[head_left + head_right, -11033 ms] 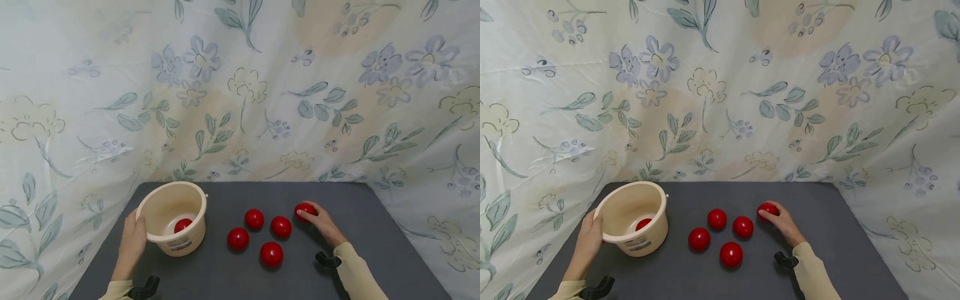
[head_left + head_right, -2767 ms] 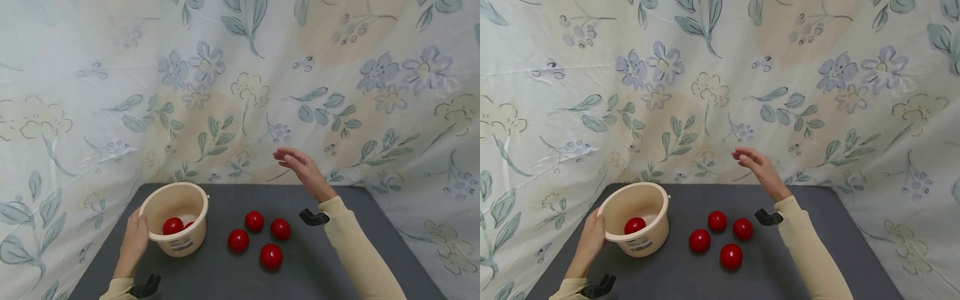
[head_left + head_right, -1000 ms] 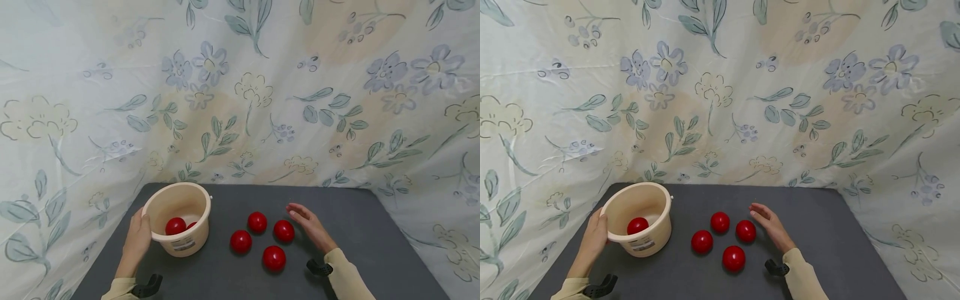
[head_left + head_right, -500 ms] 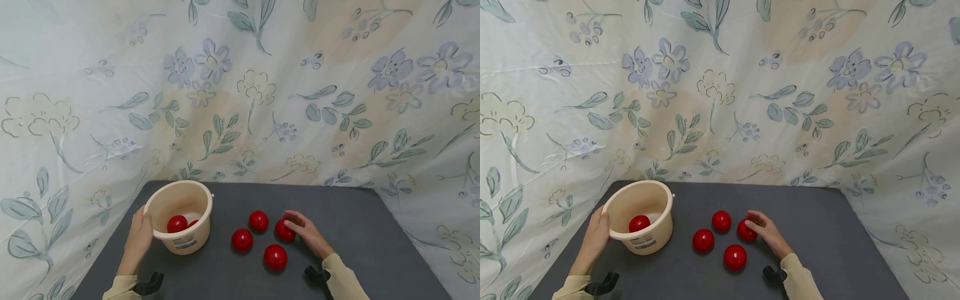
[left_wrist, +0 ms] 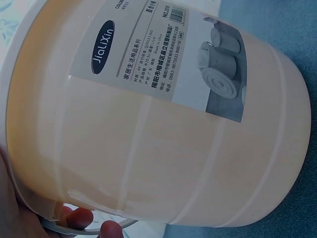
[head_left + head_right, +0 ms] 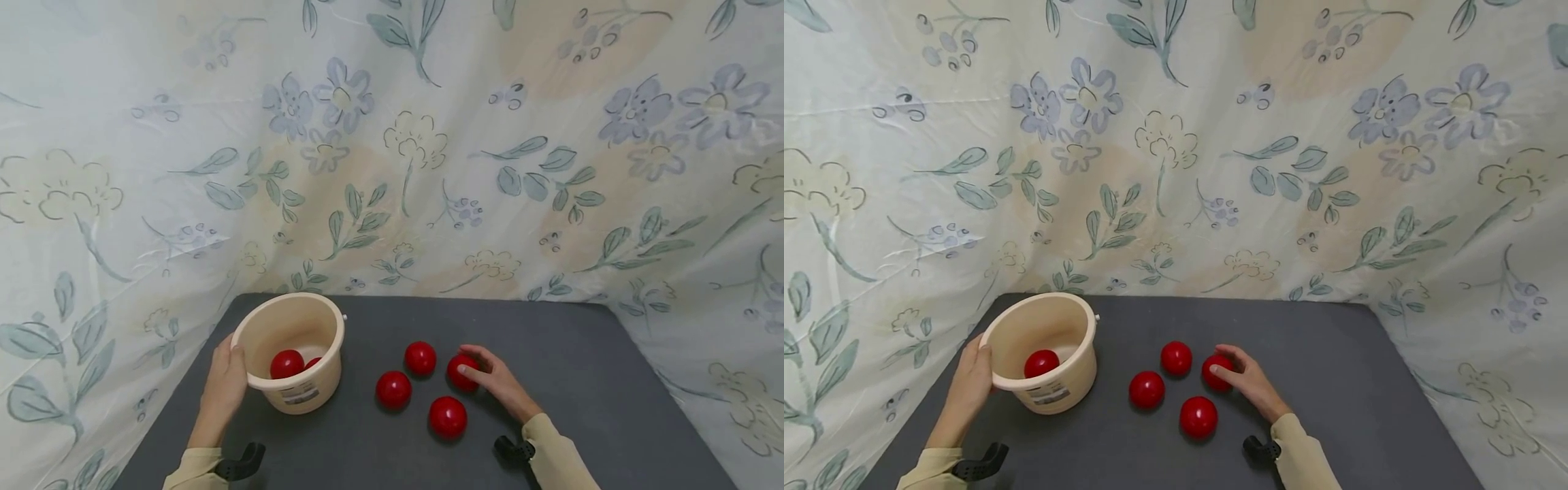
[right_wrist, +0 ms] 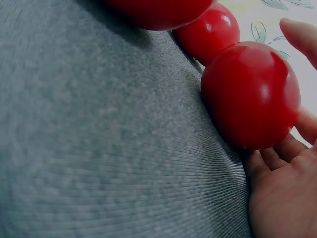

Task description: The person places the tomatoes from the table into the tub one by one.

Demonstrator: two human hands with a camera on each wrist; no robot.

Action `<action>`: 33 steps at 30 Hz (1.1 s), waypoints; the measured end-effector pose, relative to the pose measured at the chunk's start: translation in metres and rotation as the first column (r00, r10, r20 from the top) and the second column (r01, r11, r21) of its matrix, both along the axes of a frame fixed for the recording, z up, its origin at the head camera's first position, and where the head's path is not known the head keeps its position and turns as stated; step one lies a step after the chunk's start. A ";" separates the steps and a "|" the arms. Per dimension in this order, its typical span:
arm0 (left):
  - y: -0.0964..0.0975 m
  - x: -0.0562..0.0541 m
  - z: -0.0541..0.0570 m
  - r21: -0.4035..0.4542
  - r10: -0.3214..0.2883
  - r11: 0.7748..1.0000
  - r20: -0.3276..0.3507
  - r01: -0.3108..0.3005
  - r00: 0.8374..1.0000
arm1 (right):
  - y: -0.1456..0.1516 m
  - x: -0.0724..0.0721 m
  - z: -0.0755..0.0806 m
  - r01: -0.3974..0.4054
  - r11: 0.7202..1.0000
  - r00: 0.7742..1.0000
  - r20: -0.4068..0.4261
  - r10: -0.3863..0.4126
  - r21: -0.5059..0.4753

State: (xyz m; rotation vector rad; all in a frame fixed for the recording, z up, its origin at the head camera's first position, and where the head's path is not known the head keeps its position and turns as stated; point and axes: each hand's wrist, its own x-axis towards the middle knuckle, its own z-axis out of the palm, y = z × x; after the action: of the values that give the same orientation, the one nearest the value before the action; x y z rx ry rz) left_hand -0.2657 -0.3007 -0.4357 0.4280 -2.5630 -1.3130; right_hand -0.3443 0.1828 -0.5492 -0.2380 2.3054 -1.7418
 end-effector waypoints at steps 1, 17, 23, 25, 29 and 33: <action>0.000 0.000 0.000 0.002 0.001 1.000 -0.003 -0.001 1.000 | -0.001 0.000 0.000 0.002 1.000 1.000 0.005 -0.002 0.002; 0.000 0.001 0.000 -0.008 0.010 1.000 0.016 -0.010 1.000 | -0.014 0.003 -0.002 0.058 0.994 0.998 -0.001 -0.059 0.096; 0.000 0.001 -0.002 -0.004 0.001 1.000 -0.003 -0.001 1.000 | -0.012 0.004 -0.004 0.053 0.994 0.999 -0.002 -0.053 0.092; -0.001 0.001 -0.003 -0.002 0.000 1.000 -0.006 0.000 1.000 | -0.012 0.004 -0.005 0.052 0.994 0.999 -0.004 -0.052 0.095; -0.001 0.001 -0.002 -0.003 0.004 1.000 0.003 -0.004 1.000 | -0.013 0.005 -0.004 0.057 0.993 0.998 -0.003 -0.057 0.103; -0.001 0.001 -0.002 -0.002 0.009 1.000 0.014 -0.009 1.000 | -0.013 0.004 -0.003 0.069 0.993 0.998 0.006 -0.070 0.097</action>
State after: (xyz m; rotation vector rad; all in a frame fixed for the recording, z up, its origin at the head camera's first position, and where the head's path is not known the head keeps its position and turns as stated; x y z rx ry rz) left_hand -0.2647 -0.3014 -0.4374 0.4494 -2.5701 -1.3090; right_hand -0.3408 0.1694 -0.5519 -0.1333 2.4106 -1.6538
